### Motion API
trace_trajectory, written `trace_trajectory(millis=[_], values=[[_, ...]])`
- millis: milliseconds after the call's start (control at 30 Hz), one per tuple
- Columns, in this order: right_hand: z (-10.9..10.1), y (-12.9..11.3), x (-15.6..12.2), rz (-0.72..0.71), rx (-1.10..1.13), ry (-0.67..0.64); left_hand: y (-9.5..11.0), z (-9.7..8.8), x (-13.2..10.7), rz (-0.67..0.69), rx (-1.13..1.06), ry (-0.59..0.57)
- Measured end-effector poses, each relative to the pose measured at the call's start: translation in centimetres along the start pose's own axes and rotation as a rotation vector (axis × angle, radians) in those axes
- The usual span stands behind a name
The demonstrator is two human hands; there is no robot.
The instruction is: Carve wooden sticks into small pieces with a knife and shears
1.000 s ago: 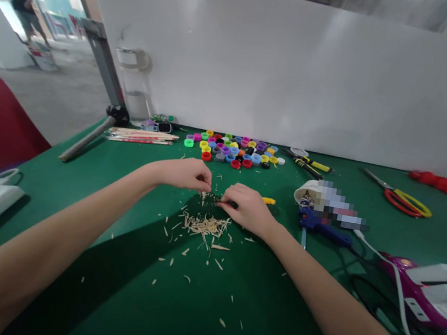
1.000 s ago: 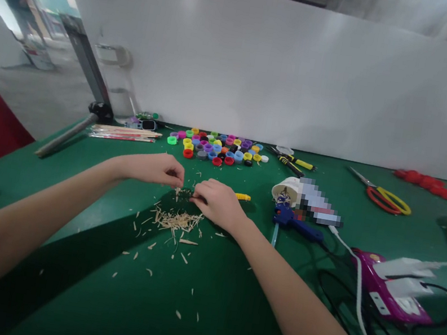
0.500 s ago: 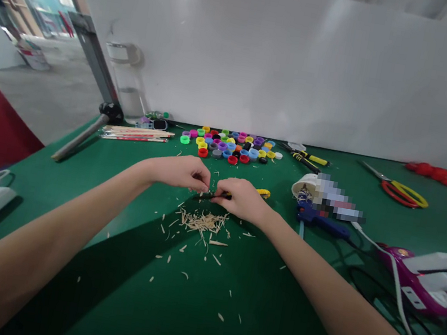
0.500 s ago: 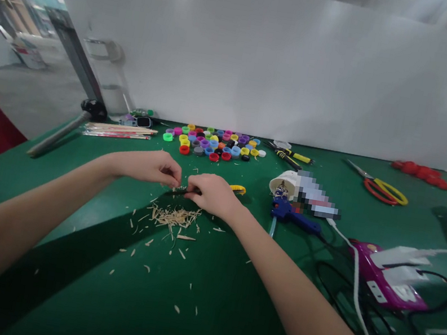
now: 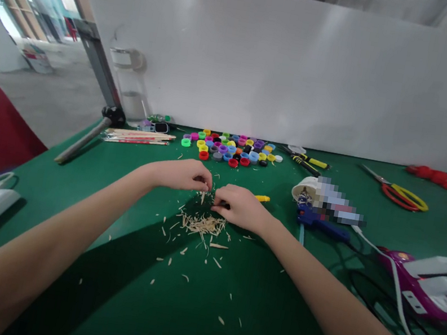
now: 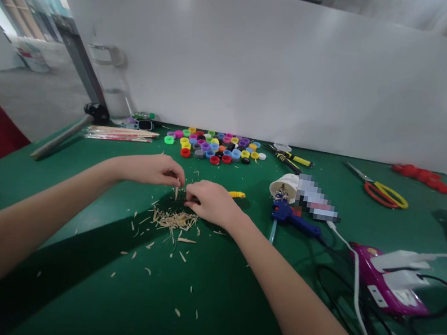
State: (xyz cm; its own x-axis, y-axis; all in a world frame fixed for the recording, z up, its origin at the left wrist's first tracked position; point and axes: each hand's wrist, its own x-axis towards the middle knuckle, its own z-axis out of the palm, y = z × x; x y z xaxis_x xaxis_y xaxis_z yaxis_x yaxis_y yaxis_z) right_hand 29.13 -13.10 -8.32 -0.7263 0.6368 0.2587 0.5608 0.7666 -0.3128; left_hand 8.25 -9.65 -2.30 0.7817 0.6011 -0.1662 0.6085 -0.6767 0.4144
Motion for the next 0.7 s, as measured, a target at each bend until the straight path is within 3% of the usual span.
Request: trace_trajectory(millis=[400,700], values=[[-0.7,0.3,-0.9,-0.086,0.003,0.057,0.4,0.0,-0.3,-0.098,0.039,0.064],[-0.8,0.5,-0.9,-0.083,-0.036,0.092,0.8,-0.2,-0.2,-0.05,0.033,0.023]])
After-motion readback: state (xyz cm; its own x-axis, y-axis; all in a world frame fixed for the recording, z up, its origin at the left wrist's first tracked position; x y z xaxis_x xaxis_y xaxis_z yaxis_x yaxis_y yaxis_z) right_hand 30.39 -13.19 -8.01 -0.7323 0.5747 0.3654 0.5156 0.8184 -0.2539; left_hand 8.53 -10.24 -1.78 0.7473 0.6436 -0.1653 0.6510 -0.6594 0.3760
